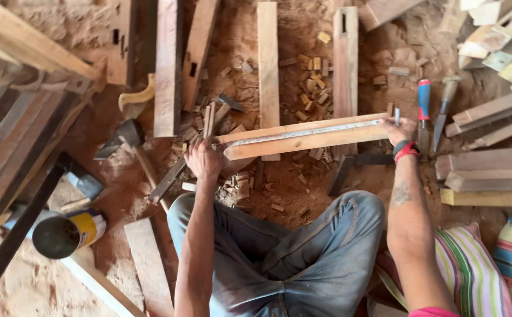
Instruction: The person measures and marks wooden planks using a tape measure, a try square, and a pencil. They then use a hand saw to cut the wood along the marked lines. The person repeats this process for multiple pieces of wood.
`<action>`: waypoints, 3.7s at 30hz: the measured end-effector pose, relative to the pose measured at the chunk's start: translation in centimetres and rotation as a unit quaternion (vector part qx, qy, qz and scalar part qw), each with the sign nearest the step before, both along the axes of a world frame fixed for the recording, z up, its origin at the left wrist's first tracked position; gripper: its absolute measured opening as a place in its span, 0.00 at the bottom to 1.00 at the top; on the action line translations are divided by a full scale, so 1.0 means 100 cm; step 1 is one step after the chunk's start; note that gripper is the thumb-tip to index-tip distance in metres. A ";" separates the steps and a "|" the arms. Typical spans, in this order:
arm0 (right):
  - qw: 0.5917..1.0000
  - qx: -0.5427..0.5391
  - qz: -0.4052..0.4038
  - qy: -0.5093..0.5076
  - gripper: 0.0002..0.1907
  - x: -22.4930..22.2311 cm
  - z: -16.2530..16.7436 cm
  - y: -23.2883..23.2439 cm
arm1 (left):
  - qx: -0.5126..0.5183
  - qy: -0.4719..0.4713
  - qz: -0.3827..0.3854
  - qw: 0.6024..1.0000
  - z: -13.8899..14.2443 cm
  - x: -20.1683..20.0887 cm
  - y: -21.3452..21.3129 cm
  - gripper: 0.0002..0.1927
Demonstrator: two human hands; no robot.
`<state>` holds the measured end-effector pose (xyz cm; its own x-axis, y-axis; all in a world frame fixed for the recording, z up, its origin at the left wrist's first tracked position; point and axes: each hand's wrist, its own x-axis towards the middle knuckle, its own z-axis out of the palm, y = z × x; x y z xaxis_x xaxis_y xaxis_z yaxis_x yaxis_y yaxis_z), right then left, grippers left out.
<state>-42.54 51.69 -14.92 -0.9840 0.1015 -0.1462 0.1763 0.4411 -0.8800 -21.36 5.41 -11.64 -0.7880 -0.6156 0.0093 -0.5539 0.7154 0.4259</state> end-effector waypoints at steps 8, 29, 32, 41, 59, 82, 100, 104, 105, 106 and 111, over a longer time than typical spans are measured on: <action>0.998 0.068 -0.015 -0.001 0.16 0.003 0.011 -0.008 | 0.164 -0.119 0.026 0.979 0.017 -0.008 -0.019 0.22; 0.997 0.061 0.016 0.041 0.13 0.003 0.016 -0.012 | -0.052 0.012 -0.078 0.996 -0.012 0.018 -0.017 0.08; 0.996 0.071 0.052 0.008 0.13 -0.009 0.014 0.004 | 0.007 0.036 -0.075 0.997 -0.018 0.018 -0.014 0.13; 0.995 0.098 0.015 0.003 0.10 -0.024 0.016 0.023 | -0.027 0.061 -0.089 0.994 -0.019 0.018 -0.007 0.12; 0.958 -0.251 0.140 0.005 0.12 0.077 -0.013 -0.126 | 0.033 0.089 -0.054 0.994 -0.022 0.017 -0.013 0.11; 0.910 0.011 0.410 0.060 0.13 0.136 -0.050 -0.295 | 0.079 0.024 -0.053 0.995 -0.015 0.015 -0.021 0.11; 0.911 0.044 0.399 0.099 0.11 0.140 -0.049 -0.300 | 0.071 0.022 -0.054 0.996 -0.011 0.015 -0.022 0.13; 0.916 0.034 0.391 0.082 0.11 0.141 -0.050 -0.301 | 0.080 0.005 -0.055 0.995 -0.013 0.014 -0.022 0.13; 0.917 0.037 0.390 0.079 0.11 0.142 -0.051 -0.301 | 0.083 -0.001 -0.056 0.995 -0.014 0.014 -0.023 0.13; 0.917 0.041 0.389 0.076 0.11 0.142 -0.051 -0.301 | 0.083 0.001 -0.055 0.995 -0.014 0.014 -0.023 0.13; 0.918 0.047 0.388 0.067 0.11 0.142 -0.051 -0.302 | 0.074 0.021 -0.051 0.996 -0.016 0.015 -0.023 0.13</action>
<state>-28.32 21.53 -20.07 -0.7739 -0.6318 -0.0440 -0.3306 0.4622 -0.8229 -19.87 3.14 -13.24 -0.8472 -0.5297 -0.0415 -0.4614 0.6947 0.5519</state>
